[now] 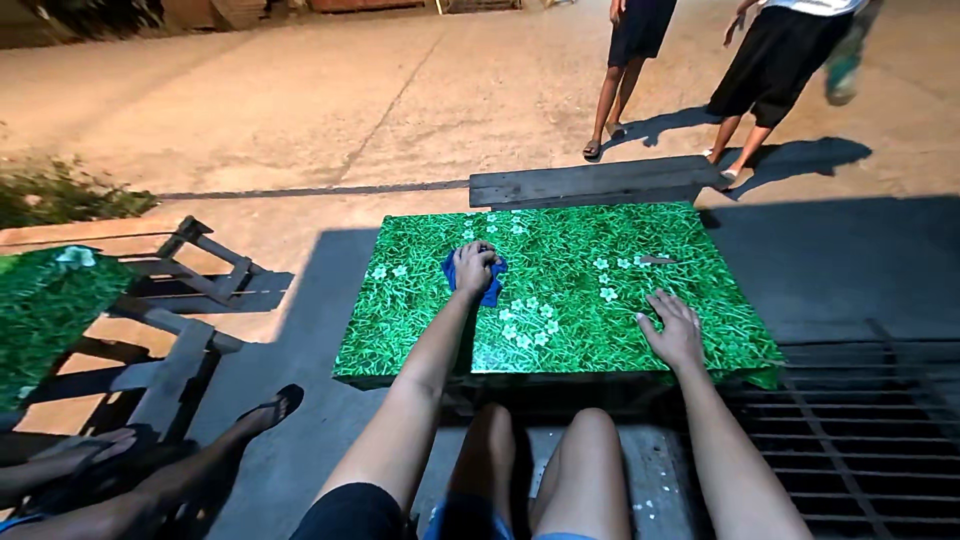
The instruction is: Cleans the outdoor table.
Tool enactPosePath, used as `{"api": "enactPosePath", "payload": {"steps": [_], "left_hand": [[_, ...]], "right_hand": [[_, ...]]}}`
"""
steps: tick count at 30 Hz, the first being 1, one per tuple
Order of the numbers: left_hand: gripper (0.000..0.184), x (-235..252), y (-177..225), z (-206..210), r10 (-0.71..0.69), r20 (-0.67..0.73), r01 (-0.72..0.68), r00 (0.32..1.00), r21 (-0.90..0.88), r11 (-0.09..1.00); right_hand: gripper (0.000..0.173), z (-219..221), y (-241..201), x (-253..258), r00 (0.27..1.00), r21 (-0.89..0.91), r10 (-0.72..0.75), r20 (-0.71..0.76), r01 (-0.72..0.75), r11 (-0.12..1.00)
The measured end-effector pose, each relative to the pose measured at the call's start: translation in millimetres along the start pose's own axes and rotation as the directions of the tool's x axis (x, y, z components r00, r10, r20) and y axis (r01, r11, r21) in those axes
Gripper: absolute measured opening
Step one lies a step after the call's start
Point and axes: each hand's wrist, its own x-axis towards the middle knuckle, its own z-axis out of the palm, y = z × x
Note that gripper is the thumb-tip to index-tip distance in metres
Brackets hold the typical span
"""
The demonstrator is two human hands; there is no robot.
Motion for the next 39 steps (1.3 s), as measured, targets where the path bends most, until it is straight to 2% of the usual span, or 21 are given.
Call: {"api": "enactPosePath", "payload": {"steps": [4,8,13,16,19,22,23,24,26,28,30,33,35,36,37,39], "left_hand": [[0.036,3,3,2,-0.062,0.030,0.062,0.998,0.014,0.998],[0.034,3,0,1,-0.011,0.017,0.012,1.000,-0.008,1.000],[0.036,3,1,1,-0.023,0.017,0.023,1.000,0.002,1.000],[0.032,3,0,1,0.017,0.014,-0.017,1.000,0.005,1.000],[0.036,1,-4,2,0.069,0.037,-0.069,0.997,-0.004,0.998],[0.031,3,-22,1,0.127,0.061,-0.128,0.990,0.013,0.992],[0.034,4,-31,0,0.104,0.046,-0.107,0.994,0.058,0.993],[0.038,3,-42,-5,0.028,0.007,-0.028,1.000,0.110,0.994],[0.041,-1,-62,-20,-0.235,-0.088,0.247,0.968,0.171,0.954],[0.045,-6,-81,-37,-0.448,-0.177,0.474,0.876,0.151,0.867],[0.050,-6,-92,-48,-0.592,-0.252,0.630,0.766,0.107,0.769],[0.053,12,-83,-38,-0.711,-0.356,0.777,0.606,0.072,0.626],[0.063,31,-64,-24,-0.751,-0.403,0.819,0.524,-0.005,0.574],[0.072,43,-49,-15,-0.751,-0.412,0.811,0.517,-0.047,0.584],[0.080,56,-30,-3,-0.737,-0.407,0.780,0.540,-0.087,0.619],[0.082,83,21,27,-0.668,-0.373,0.668,0.644,-0.151,0.728]], "right_hand": [[0.052,0,1,-1,1.000,0.002,-0.004,-0.012,0.004,1.000],[0.052,0,0,0,1.000,0.001,-0.008,-0.022,0.008,1.000],[0.052,2,1,0,0.999,-0.004,-0.009,-0.032,0.009,1.000],[0.052,1,1,1,1.000,-0.003,-0.005,-0.029,0.005,1.000],[0.052,2,2,0,1.000,0.010,-0.010,-0.026,0.010,1.000],[0.053,-1,3,0,1.000,0.015,-0.012,-0.023,0.012,1.000],[0.054,-2,4,0,1.000,0.016,-0.015,-0.020,0.016,1.000],[0.054,-2,4,0,1.000,0.022,-0.019,-0.017,0.019,1.000],[0.053,-2,4,-1,1.000,0.030,-0.020,-0.024,0.021,0.999],[0.052,-2,4,-1,0.999,0.023,-0.019,-0.035,0.020,1.000],[0.051,-1,1,-1,0.999,-0.002,-0.003,-0.044,0.003,1.000],[0.053,-2,-6,-2,0.999,-0.062,0.039,0.000,-0.039,0.997],[0.053,-2,-9,-1,0.999,-0.083,0.048,0.015,-0.046,0.995],[0.054,-2,-9,-1,0.998,-0.089,0.053,0.016,-0.051,0.995],[0.054,-2,-9,-1,0.998,-0.095,0.057,0.018,-0.055,0.994],[0.054,-3,-9,-1,0.997,-0.106,0.066,0.031,-0.062,0.992]]}}
